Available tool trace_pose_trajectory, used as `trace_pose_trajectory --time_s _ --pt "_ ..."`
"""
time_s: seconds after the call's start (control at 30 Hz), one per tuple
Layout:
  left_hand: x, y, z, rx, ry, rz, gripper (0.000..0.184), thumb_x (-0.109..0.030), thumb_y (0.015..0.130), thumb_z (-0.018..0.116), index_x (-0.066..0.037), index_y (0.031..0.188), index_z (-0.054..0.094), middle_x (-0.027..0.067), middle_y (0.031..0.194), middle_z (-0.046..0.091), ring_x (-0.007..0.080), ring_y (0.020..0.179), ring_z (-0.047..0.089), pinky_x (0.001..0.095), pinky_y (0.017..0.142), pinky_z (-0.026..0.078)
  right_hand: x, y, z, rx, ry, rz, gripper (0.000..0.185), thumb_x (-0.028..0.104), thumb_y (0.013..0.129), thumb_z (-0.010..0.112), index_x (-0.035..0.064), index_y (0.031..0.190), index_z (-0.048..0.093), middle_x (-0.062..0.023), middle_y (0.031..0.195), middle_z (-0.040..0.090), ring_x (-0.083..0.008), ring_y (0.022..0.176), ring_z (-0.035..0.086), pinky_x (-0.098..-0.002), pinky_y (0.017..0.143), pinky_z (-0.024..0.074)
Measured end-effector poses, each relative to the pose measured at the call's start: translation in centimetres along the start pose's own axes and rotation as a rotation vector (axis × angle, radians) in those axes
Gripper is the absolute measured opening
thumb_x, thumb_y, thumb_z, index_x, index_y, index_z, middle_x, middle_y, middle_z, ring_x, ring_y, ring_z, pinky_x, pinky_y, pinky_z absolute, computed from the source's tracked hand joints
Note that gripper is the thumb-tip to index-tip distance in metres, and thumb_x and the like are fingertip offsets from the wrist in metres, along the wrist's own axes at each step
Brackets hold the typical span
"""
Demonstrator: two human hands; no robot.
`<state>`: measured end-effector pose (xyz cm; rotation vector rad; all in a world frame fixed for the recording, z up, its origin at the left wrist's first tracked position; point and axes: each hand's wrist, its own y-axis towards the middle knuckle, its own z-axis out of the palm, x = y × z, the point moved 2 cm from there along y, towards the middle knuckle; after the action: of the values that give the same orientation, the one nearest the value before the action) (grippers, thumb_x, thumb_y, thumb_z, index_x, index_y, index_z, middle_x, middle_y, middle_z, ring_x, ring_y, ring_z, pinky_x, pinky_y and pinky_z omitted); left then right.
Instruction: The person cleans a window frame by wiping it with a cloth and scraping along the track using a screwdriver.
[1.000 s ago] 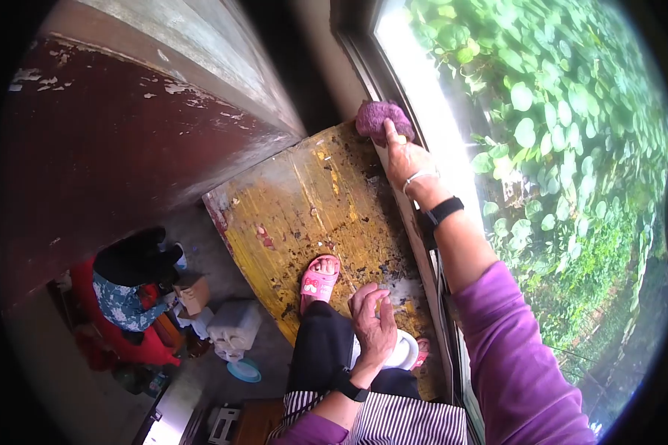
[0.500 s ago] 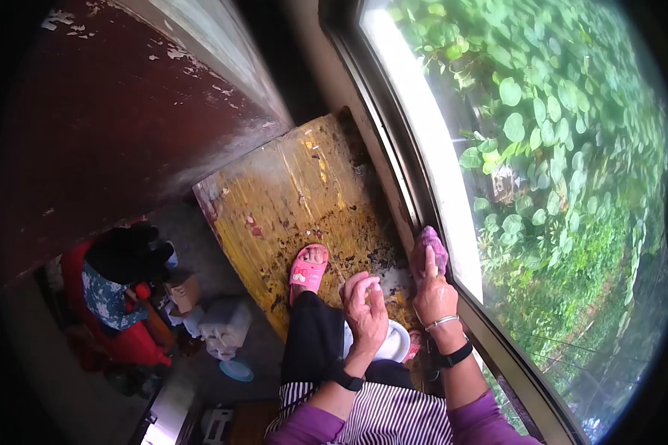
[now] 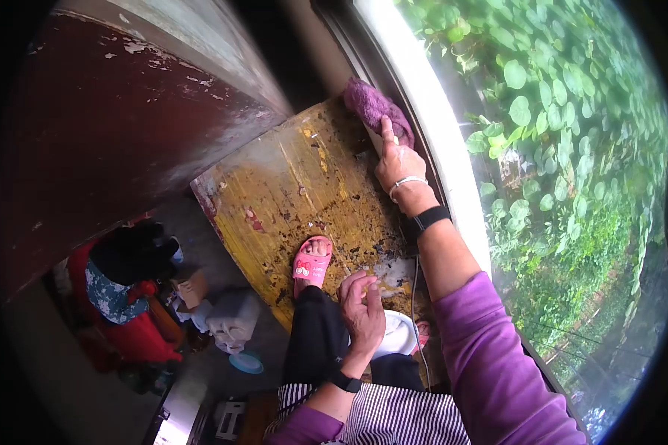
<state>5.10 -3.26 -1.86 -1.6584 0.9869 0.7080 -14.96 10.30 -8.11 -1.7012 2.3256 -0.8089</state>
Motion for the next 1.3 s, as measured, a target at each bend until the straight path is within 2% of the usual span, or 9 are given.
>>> trace_pose_trajectory --time_s 0.1,0.17,0.33,0.6,0.73,0.9,1.1,1.2,1.3 --pt "-1.1 0.8 -0.2 -0.018 0.048 0.047 0.010 -0.008 0.080 0.053 -0.003 0.088 0.056 0.0117 0.096 0.053 0.0256 0.094 0.048 0.0347 0.080 0.041 -3.9 -8.6 2.9 -0.013 0.024 0.035 0.074 0.004 0.071 0.043 0.0085 0.137 0.008 -0.0220 0.064 0.059 -0.0377 0.057 0.058 -0.0476 0.053 0.0460" --pt "-2.1 1.2 -0.1 -0.026 0.017 0.024 0.010 -0.009 0.081 0.053 -0.003 0.088 0.056 0.0115 0.096 0.053 0.0251 0.094 0.048 0.0339 0.077 0.042 -7.5 -15.5 4.7 0.130 -0.052 0.119 0.085 0.007 0.067 0.053 0.0084 0.138 0.006 -0.0209 0.068 0.060 -0.0339 0.062 0.060 -0.0439 0.054 0.0482" --pt "-2.2 1.1 0.5 -0.014 0.001 -0.002 0.010 -0.012 0.082 0.053 -0.004 0.088 0.057 0.0103 0.098 0.052 0.0240 0.093 0.048 0.0304 0.073 0.043 -9.6 -23.0 3.5 0.460 -0.209 0.249 0.085 0.008 0.066 0.056 0.0062 0.137 0.009 -0.0223 0.071 0.058 -0.0318 0.060 0.061 -0.0408 0.053 0.0493" --pt "-0.6 0.3 0.7 0.007 0.023 0.061 0.010 -0.012 0.082 0.053 -0.003 0.087 0.057 0.0110 0.097 0.052 0.0243 0.094 0.049 0.0316 0.078 0.043 0.9 -7.3 -2.3 -0.173 -0.035 0.038 0.078 0.005 0.069 0.050 0.0001 0.136 0.010 -0.0212 0.072 0.056 -0.0303 0.058 0.058 -0.0386 0.052 0.0478" --pt "-0.8 0.0 0.5 -0.017 -0.030 0.048 0.010 -0.011 0.083 0.054 -0.002 0.085 0.057 0.0107 0.093 0.055 0.0211 0.092 0.051 0.0302 0.077 0.042 2.8 2.5 -2.1 -0.130 -0.017 0.023 0.063 0.009 0.077 0.043 0.0023 0.135 0.019 -0.0185 0.095 0.060 -0.0289 0.077 0.062 -0.0399 0.067 0.0497" --pt "-0.6 0.1 0.1 -0.011 0.013 0.044 0.011 -0.013 0.083 0.054 -0.003 0.085 0.058 0.0100 0.093 0.056 0.0202 0.091 0.051 0.0289 0.075 0.042 1.0 2.8 -1.5 -0.019 0.062 0.063 0.061 0.010 0.077 0.041 0.0008 0.134 0.020 -0.0197 0.097 0.060 -0.0317 0.087 0.060 -0.0402 0.073 0.0475" --pt "-1.1 0.9 0.1 0.009 0.007 -0.002 0.011 -0.012 0.083 0.052 -0.004 0.087 0.057 0.0094 0.096 0.053 0.0216 0.092 0.050 0.0309 0.072 0.043 -6.0 -12.3 3.6 0.070 -0.035 0.250 0.076 0.008 0.071 0.050 0.0024 0.136 0.012 -0.0197 0.092 0.060 -0.0325 0.074 0.062 -0.0419 0.064 0.0496" --pt "-1.6 0.9 0.1 -0.014 -0.004 0.016 0.011 -0.013 0.083 0.052 -0.004 0.087 0.057 0.0094 0.096 0.053 0.0212 0.092 0.050 0.0306 0.071 0.044 -9.6 -21.4 5.5 0.294 -0.071 0.411 0.081 0.008 0.068 0.053 0.0025 0.136 0.010 -0.0208 0.075 0.061 -0.0338 0.066 0.062 -0.0436 0.057 0.0492" --pt "-1.7 0.7 0.2 -0.004 -0.020 0.026 0.011 -0.012 0.083 0.052 -0.003 0.088 0.057 0.0097 0.097 0.053 0.0210 0.092 0.050 0.0301 0.071 0.044 -10.2 -23.3 5.4 0.324 -0.131 0.395 0.082 0.008 0.068 0.054 0.0025 0.136 0.009 -0.0212 0.073 0.060 -0.0331 0.061 0.061 -0.0423 0.054 0.0485"
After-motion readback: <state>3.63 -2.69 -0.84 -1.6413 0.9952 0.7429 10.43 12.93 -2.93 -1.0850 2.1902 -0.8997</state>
